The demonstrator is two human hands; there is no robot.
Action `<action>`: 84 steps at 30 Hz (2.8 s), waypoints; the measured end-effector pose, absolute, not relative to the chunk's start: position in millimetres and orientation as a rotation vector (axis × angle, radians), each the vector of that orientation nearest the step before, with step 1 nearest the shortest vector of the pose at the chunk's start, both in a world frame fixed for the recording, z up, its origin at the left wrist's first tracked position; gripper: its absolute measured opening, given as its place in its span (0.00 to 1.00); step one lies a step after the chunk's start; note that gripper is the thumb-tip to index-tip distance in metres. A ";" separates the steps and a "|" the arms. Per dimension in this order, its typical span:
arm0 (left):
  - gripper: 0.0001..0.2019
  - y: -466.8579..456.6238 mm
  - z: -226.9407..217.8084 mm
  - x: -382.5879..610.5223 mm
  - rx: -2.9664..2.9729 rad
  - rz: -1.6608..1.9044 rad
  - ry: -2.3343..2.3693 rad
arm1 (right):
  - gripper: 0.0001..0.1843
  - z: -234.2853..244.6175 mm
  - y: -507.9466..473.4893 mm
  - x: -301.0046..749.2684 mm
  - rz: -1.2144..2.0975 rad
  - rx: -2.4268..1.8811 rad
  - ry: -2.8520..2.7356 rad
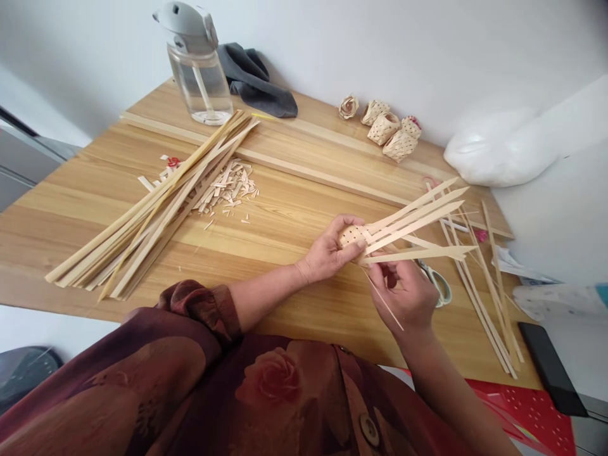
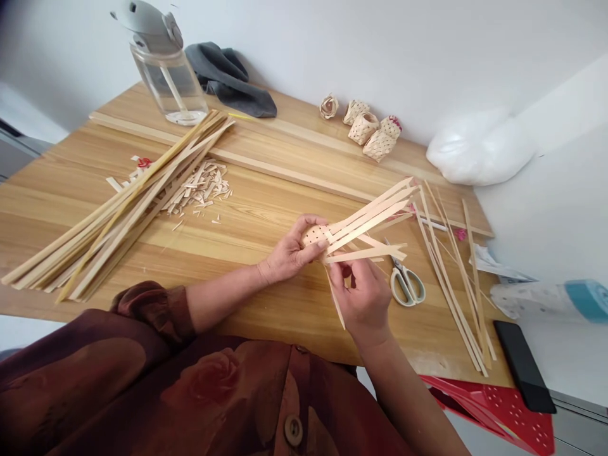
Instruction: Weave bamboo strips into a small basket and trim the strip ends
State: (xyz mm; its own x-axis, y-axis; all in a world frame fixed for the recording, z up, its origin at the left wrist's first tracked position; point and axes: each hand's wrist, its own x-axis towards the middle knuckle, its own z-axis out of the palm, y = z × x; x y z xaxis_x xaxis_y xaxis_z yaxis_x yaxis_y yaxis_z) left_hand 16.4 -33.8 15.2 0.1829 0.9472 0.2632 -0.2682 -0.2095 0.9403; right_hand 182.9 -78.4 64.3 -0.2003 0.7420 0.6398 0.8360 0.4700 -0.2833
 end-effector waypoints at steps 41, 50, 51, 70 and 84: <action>0.24 -40.6 17.2 14.8 1.591 1.350 0.686 | 0.19 64.0 -77.1 192.5 1.207 -1.461 -1.330; 0.27 -42.1 14.7 21.5 1.142 1.251 0.609 | 0.21 74.2 -76.1 184.2 1.196 -1.481 -1.396; 0.26 -42.5 15.0 22.0 1.113 1.242 0.601 | 0.21 73.5 -76.8 184.0 1.201 -1.465 -1.399; 0.26 -48.1 21.0 26.5 0.988 1.205 0.504 | 0.19 65.3 -100.2 181.4 1.050 -1.539 -1.370; 0.19 -52.7 21.7 25.8 1.218 1.294 0.660 | 0.15 78.8 -106.4 168.9 1.011 -1.618 -1.393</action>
